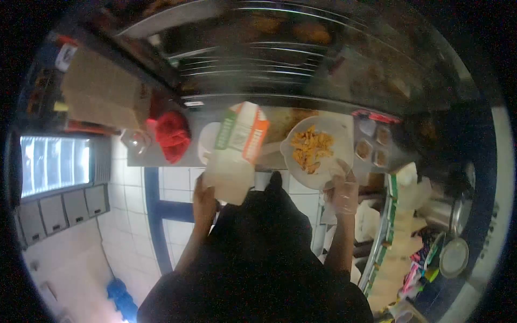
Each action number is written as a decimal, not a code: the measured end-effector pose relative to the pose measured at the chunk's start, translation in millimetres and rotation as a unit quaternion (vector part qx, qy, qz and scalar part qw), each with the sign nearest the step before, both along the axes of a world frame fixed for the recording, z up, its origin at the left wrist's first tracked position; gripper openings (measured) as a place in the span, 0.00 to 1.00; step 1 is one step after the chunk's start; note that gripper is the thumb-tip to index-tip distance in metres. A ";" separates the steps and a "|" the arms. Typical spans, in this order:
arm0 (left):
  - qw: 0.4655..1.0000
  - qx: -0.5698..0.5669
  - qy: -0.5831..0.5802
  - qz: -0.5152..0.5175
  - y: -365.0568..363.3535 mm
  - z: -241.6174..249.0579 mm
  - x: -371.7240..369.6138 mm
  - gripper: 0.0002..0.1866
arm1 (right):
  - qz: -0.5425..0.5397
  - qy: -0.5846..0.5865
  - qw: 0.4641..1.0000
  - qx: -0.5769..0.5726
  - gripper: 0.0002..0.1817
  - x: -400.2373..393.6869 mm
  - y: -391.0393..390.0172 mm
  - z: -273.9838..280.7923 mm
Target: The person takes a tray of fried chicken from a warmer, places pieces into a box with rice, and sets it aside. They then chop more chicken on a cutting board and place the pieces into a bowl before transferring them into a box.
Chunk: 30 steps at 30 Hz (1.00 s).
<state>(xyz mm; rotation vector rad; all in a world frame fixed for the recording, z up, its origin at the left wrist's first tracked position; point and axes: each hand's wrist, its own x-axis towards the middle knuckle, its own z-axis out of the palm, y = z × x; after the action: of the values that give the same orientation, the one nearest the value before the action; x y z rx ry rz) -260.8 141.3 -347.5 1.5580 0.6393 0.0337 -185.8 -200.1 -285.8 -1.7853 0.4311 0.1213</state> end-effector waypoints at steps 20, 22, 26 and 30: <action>0.908 -0.251 0.099 -0.320 -182.9 -73.7 120.6 0.21 | 0.032 -0.170 0.772 -0.611 0.38 -7.8 -37.6 -29.7; 0.913 -0.252 0.074 -0.312 -179.5 -69.3 120.3 0.19 | 0.022 -0.206 0.756 -0.621 0.39 -5.4 -42.1 -25.0; 0.915 -0.273 0.062 -0.292 -174.1 -82.7 123.0 0.17 | 0.023 -0.220 0.714 -0.664 0.42 -4.1 -41.0 -14.0; 0.919 -0.269 0.076 -0.279 -160.9 -94.3 124.7 0.18 | -0.003 -0.212 0.743 -0.635 0.40 -5.4 -36.8 -10.7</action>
<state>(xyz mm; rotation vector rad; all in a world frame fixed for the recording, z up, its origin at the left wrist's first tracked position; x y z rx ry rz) -136.1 -19.6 -441.9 1.1563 0.2651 -0.6499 -191.2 -236.9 -296.4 -3.0441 0.1418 -0.7694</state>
